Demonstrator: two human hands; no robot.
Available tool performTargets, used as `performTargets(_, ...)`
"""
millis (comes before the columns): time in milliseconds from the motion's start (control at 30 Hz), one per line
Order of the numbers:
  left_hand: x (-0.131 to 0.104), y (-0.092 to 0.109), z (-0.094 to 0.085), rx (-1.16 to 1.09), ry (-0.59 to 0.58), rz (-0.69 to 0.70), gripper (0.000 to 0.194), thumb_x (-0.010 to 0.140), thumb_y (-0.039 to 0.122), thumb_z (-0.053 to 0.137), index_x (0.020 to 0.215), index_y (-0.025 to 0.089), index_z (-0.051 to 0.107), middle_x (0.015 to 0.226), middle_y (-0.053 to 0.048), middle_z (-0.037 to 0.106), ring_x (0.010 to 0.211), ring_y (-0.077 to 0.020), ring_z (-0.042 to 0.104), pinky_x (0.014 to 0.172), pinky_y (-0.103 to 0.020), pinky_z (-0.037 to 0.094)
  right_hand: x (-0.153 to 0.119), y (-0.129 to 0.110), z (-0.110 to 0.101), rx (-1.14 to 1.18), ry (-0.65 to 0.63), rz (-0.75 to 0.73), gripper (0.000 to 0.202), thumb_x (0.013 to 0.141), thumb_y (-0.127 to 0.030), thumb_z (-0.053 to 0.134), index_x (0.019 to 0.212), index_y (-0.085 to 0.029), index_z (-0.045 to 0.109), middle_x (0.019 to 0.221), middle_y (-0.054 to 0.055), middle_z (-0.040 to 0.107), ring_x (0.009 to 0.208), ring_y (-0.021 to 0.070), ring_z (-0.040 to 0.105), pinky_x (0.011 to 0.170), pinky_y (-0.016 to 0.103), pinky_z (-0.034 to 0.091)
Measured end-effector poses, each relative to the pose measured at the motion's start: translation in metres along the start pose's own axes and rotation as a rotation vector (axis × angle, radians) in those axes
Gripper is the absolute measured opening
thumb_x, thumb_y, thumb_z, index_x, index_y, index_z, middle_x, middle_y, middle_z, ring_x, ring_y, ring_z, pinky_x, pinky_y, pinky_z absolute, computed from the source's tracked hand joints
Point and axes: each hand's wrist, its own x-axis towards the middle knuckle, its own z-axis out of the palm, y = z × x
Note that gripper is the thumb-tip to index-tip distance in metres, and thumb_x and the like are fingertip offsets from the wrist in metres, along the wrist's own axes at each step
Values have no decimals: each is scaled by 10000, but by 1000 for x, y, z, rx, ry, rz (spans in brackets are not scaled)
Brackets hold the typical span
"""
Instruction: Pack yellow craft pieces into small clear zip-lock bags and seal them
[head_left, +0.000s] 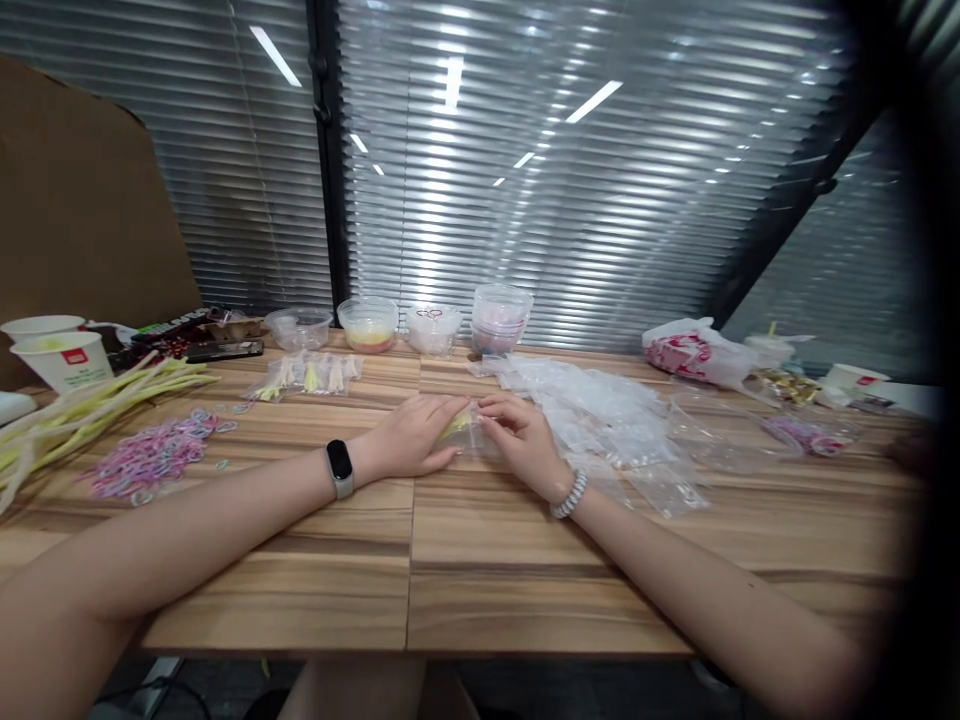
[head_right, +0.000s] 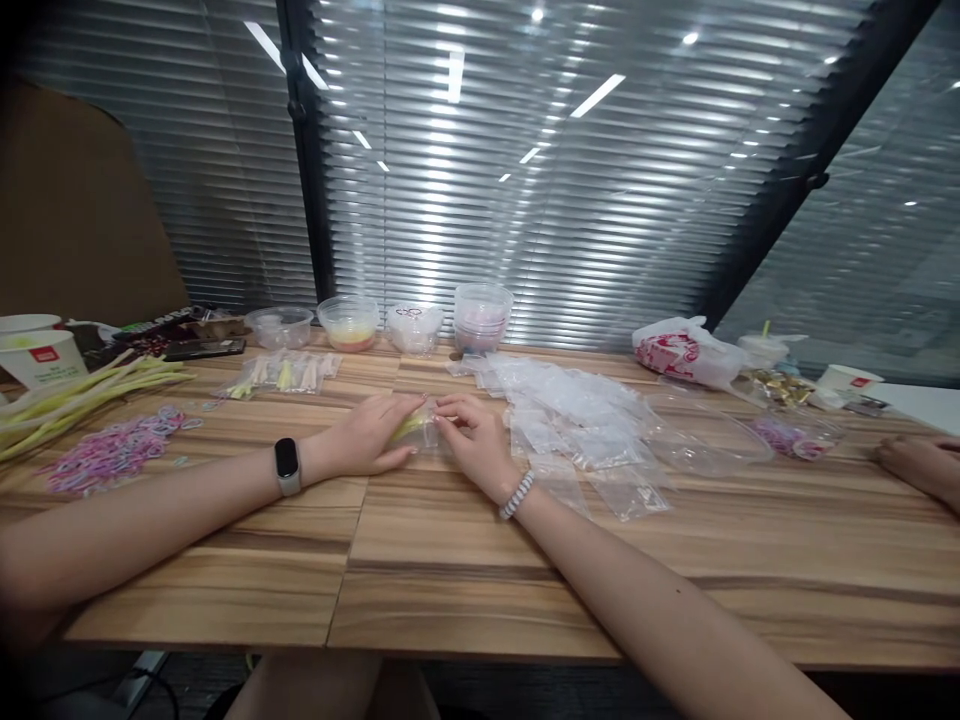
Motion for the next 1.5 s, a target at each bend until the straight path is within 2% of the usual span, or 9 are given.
performTargets(100, -1, 0, 1, -6, -3, -15, 647, 866, 370, 537, 1408, 117, 291, 1352, -134, 468, 1185, -257, 476, 1002, -396, 394, 0, -4, -1, -61, 40, -35, 99, 859, -225, 610, 863, -193, 704, 1010, 42, 633, 982, 147, 588, 866, 301, 476)
performTargets(333, -3, 0, 1, -6, 5, 12, 659, 883, 354, 533, 1422, 88, 262, 1374, -147, 442, 1227, -240, 446, 1041, -359, 374, -3, -2, 1, -16, -3, -31, 66, 830, -198, 632, 814, -183, 694, 1021, 46, 615, 982, 144, 583, 865, 292, 471)
performTargets(667, -2, -1, 1, 41, 3, 10, 600, 899, 360, 505, 1398, 93, 305, 1339, -151, 478, 1198, -267, 471, 1008, -396, 395, -3, 0, 7, 143, -48, 116, 93, 824, -261, 651, 843, -185, 701, 1033, 55, 646, 1000, 169, 602, 896, 311, 478)
performTargets(933, -2, 0, 1, 53, -18, -35, 624, 898, 393, 500, 1406, 93, 296, 1328, -151, 490, 1178, -269, 486, 995, -409, 399, -1, 0, 9, 319, -55, 307, 213, 786, -334, 696, 901, -155, 700, 976, 75, 678, 947, 194, 629, 922, 349, 478)
performTargets(1100, -3, -2, 5, 28, -25, -103, 680, 891, 401, 510, 1436, 86, 255, 1327, -158, 485, 1164, -266, 491, 971, -398, 417, 0, 0, 8, 319, 5, 331, 270, 777, -358, 703, 937, -141, 703, 982, 87, 678, 940, 205, 630, 889, 348, 491)
performTargets(1300, 0, 0, 4, -31, -17, -232, 635, 903, 402, 488, 1427, 114, 275, 1339, -155, 479, 1183, -266, 491, 993, -411, 405, -2, 8, 8, 328, 40, 358, 332, 793, -390, 686, 1018, -148, 659, 1038, 89, 656, 941, 198, 613, 874, 348, 489)
performTargets(1400, 1, 1, 6, -21, -13, -246, 645, 893, 393, 505, 1430, 117, 275, 1321, -153, 495, 1172, -265, 497, 983, -416, 402, -3, 13, 7, 319, 60, 383, 353, 793, -388, 677, 1050, -150, 632, 1052, 92, 643, 936, 197, 602, 870, 361, 485)
performTargets(1500, 1, -8, 6, 65, -24, -233, 662, 882, 353, 521, 1443, 111, 266, 1350, -153, 471, 1198, -268, 473, 997, -419, 378, -2, 17, 6, 295, 66, 361, 284, 796, -356, 658, 989, -148, 645, 1031, 92, 640, 937, 204, 597, 889, 385, 470)
